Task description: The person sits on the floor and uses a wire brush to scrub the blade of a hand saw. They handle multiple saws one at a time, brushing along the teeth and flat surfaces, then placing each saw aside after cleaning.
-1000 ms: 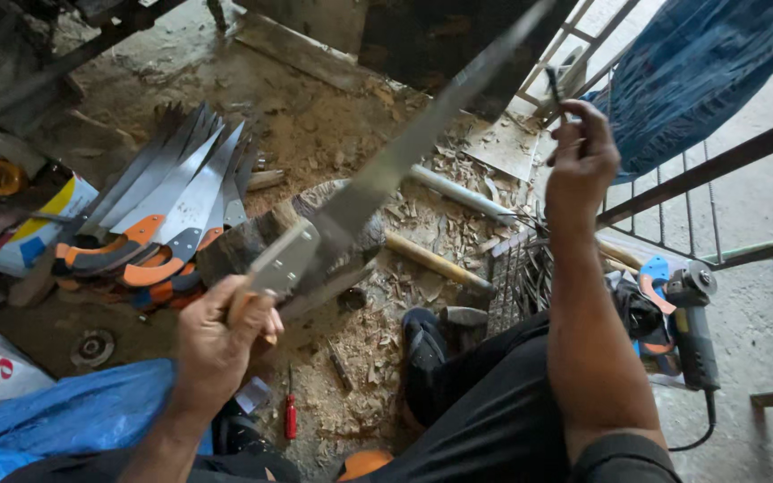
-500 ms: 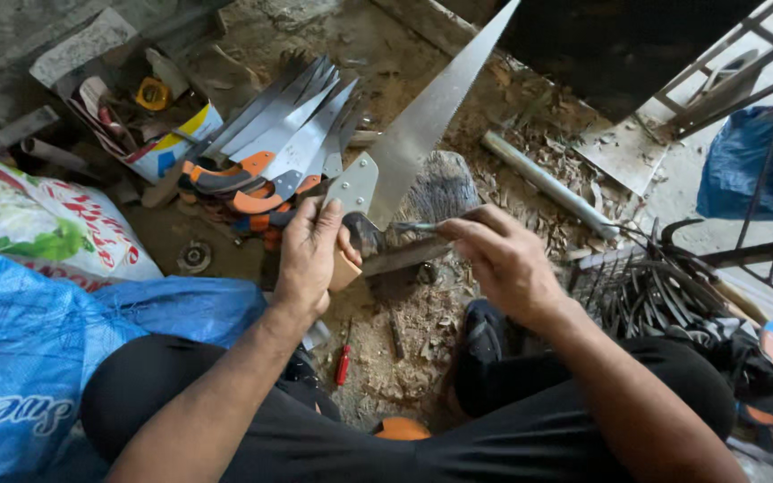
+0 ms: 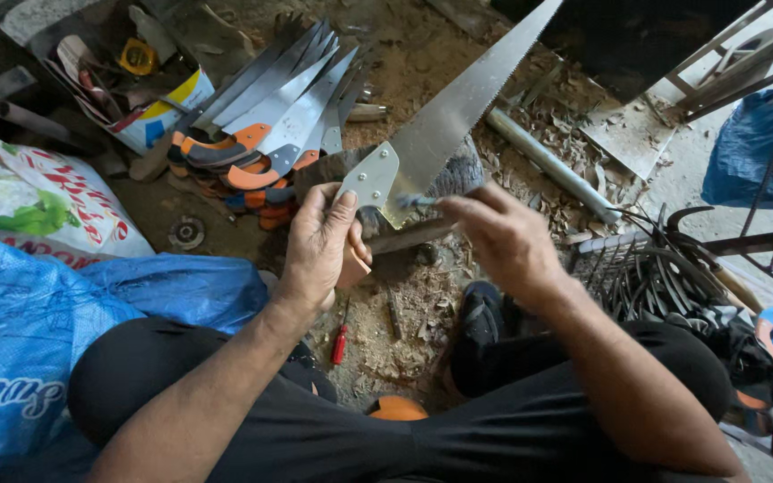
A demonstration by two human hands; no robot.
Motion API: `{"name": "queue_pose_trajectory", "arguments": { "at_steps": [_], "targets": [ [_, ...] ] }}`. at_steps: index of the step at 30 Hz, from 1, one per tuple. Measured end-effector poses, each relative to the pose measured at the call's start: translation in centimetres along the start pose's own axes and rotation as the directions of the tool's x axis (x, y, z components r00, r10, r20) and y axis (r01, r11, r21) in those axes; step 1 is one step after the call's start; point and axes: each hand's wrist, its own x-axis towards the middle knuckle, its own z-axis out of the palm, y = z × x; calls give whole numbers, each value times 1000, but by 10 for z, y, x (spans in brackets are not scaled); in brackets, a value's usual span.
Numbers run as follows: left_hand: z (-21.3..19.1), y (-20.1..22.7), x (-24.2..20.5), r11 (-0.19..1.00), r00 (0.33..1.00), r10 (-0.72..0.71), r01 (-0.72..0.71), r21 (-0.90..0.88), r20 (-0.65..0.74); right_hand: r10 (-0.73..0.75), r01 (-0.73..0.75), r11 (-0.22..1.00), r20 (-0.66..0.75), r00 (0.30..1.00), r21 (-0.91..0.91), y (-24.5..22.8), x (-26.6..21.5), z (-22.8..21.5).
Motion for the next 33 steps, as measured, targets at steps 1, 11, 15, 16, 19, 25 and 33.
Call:
{"name": "queue_pose_trajectory", "arguments": {
  "at_steps": [1,11,15,16,19,25,33],
  "targets": [
    [0,1,-1,1000,1000,-3,3,3,-3,25,-26,999,-31,999,-18,4,1,-2],
    [0,3,-8,999,998,-48,48,8,32,121,-150,982,-232,965,-112,17,0,-36],
    [-2,7,-10,997,996,-75,75,10,47,211,-262,955,-300,931,-142,31,-1,-49],
    [-3,8,-10,997,995,-82,82,2,55,227,-279,952,-316,921,-127,36,-2,-53],
    [-4,11,-13,994,992,-103,104,-13,76,213,-283,948,-369,905,-149,50,-5,-62],
    [-6,17,-16,991,984,-130,131,-1,121,253,-321,943,-446,858,-82,70,-14,-76],
    [-9,18,-16,988,974,-154,154,16,165,471,-518,853,-518,714,62,87,-20,-97]
  ]
}}
